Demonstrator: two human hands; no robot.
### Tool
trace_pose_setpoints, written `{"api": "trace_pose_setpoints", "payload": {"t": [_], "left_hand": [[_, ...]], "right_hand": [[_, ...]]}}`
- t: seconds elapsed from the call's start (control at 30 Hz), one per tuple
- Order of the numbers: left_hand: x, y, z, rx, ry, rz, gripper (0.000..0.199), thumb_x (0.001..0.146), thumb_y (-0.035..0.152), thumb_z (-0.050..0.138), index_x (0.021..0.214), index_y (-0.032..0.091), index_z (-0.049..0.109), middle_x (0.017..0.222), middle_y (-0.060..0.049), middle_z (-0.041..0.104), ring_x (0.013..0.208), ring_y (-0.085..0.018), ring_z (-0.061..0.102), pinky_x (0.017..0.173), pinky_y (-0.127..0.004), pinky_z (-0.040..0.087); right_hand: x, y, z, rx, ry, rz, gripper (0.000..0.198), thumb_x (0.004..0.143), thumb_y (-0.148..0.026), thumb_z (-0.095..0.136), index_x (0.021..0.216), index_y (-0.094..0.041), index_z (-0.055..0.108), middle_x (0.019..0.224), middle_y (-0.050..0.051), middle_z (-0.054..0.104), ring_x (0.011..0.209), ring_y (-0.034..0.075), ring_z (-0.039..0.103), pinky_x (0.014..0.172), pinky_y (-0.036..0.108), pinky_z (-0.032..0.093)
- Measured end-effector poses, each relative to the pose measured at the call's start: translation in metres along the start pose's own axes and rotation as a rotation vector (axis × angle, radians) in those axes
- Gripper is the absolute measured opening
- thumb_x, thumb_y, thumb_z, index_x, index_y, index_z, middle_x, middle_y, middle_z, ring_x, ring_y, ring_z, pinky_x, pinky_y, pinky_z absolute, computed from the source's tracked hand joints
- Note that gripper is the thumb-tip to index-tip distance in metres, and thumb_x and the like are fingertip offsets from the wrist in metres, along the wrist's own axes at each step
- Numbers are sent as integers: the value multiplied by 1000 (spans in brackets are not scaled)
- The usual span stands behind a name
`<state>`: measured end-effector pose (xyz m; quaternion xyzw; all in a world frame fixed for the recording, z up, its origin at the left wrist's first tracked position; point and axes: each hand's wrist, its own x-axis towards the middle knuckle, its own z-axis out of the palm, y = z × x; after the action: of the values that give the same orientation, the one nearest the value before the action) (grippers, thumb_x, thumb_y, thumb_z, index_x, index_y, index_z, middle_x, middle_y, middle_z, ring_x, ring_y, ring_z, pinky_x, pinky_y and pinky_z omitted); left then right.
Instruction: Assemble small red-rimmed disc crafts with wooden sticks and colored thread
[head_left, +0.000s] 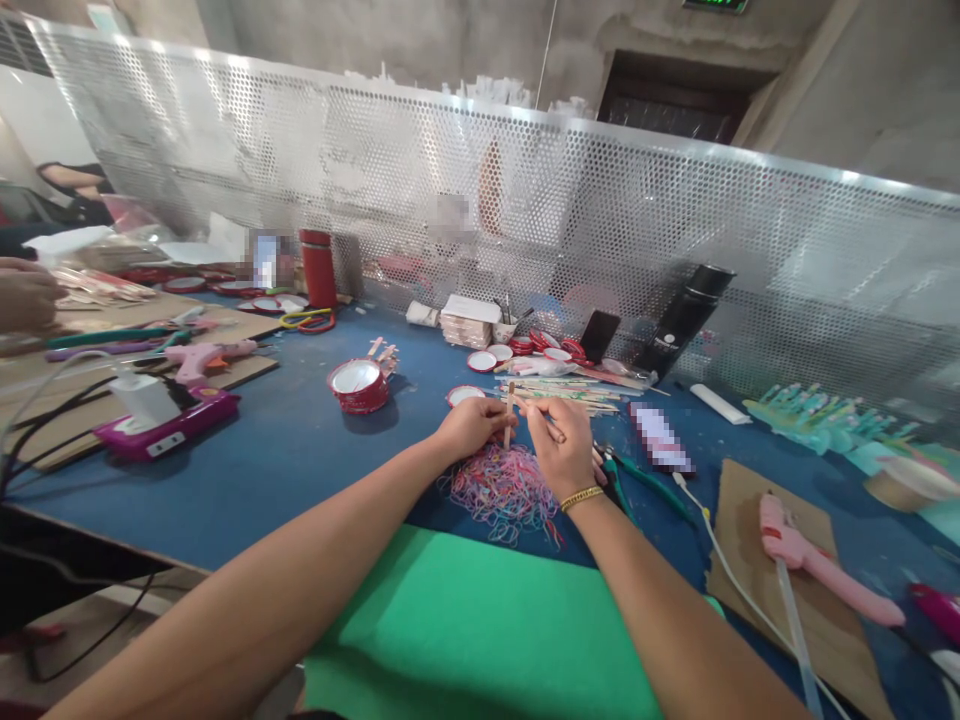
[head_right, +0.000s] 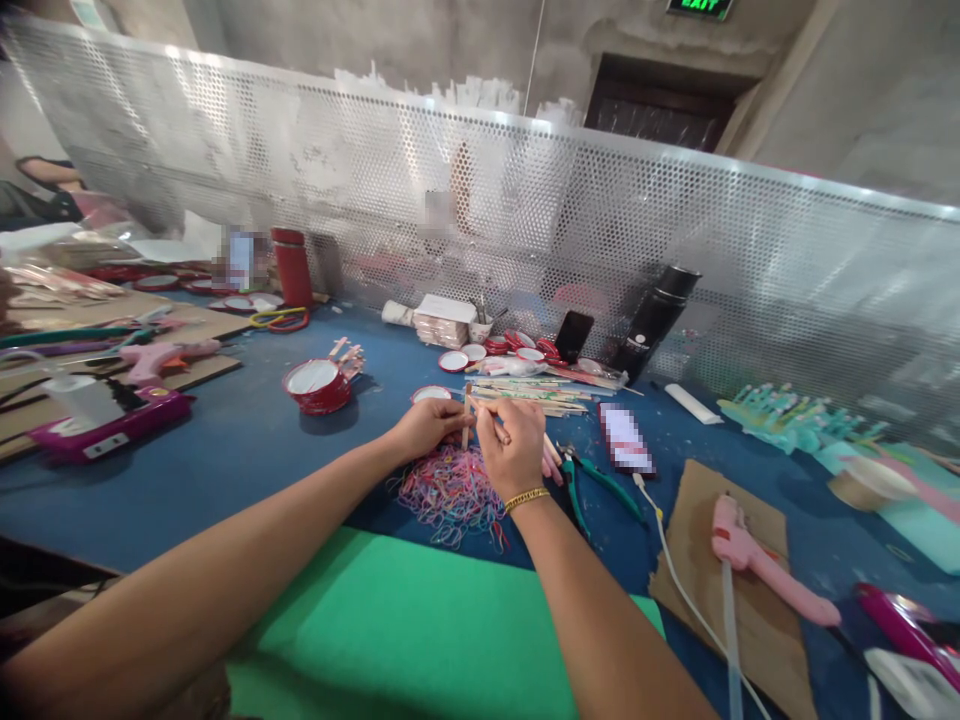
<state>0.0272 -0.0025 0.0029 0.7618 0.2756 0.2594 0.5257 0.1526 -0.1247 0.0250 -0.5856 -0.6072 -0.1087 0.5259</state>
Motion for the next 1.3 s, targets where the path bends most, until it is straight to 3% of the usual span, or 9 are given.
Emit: {"api": "trace_pose_setpoints", "payload": {"t": [0.27, 0.57, 1.0, 1.3], "left_hand": [[1, -2, -1, 51, 45, 37, 39, 69, 54, 71, 66, 15, 66, 60, -1, 64, 54, -12, 54, 51, -22, 41], [4, -8, 1, -59, 23, -51, 41, 68, 54, 71, 77, 15, 68, 72, -4, 71, 62, -15, 63, 58, -25, 48], [1, -2, 1, 2, 20, 12, 43, 69, 56, 70, 64, 15, 61, 55, 2, 56, 51, -10, 50, 50, -22, 38], [2, -5, 1, 10, 47, 4, 41, 69, 55, 71, 68, 15, 66, 60, 0, 63, 56, -12, 56, 54, -22, 43]], "right_hand": [[0, 1, 3, -6, 10, -24, 15, 92, -29, 53, 85, -25, 66, 86, 2, 73, 85, 20, 63, 88, 37, 40], [2, 15, -2, -53, 27, 61, 20, 92, -31, 52, 80, -23, 66, 80, 3, 72, 80, 20, 62, 82, 34, 41], [0, 0, 3, -47, -6, -5, 16, 93, -29, 52, 83, -25, 65, 85, 1, 73, 86, 20, 62, 89, 36, 38], [0, 2, 4, -66, -6, -5, 16, 92, -29, 53, 85, -24, 66, 86, 2, 73, 87, 20, 62, 89, 36, 37]]}}
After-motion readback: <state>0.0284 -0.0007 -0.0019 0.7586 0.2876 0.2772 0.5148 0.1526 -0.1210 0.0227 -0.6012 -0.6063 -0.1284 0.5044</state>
